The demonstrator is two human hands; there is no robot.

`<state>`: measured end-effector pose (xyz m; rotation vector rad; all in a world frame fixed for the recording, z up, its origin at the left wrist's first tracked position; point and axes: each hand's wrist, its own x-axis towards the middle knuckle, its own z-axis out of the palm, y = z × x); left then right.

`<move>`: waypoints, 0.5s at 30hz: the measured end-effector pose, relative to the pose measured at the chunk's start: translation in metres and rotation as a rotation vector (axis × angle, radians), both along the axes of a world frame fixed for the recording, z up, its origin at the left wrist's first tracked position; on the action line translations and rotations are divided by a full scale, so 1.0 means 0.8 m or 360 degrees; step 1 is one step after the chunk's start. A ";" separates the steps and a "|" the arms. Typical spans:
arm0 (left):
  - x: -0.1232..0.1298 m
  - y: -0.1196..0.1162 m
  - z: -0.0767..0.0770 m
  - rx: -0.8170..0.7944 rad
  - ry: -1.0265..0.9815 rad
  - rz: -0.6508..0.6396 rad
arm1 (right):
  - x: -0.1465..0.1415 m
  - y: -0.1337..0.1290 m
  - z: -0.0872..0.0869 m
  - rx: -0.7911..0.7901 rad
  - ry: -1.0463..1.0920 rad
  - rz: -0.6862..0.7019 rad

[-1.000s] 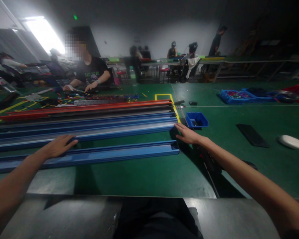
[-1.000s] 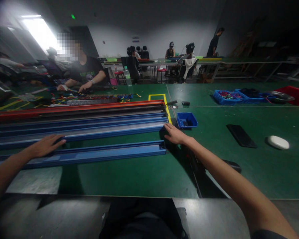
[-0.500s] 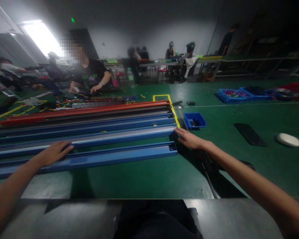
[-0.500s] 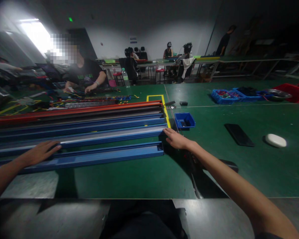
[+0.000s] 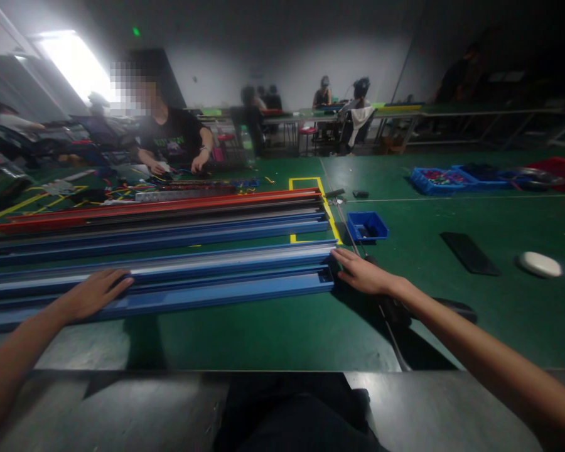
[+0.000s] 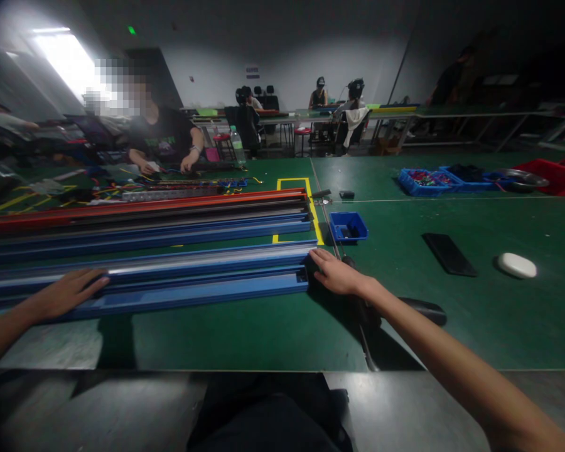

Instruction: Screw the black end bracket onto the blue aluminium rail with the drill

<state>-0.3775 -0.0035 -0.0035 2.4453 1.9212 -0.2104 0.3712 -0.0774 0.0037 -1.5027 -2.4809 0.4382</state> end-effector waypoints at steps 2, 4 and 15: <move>-0.003 -0.002 -0.004 -0.0035 0.0044 0.0023 | -0.001 -0.004 0.000 0.0013 -0.0008 0.0001; -0.008 -0.004 -0.009 -0.0037 0.0075 0.0023 | -0.002 -0.007 0.001 0.0019 -0.0006 0.0007; -0.027 -0.018 -0.026 0.0093 0.0090 -0.0078 | -0.011 -0.032 0.002 0.0104 -0.0095 0.0033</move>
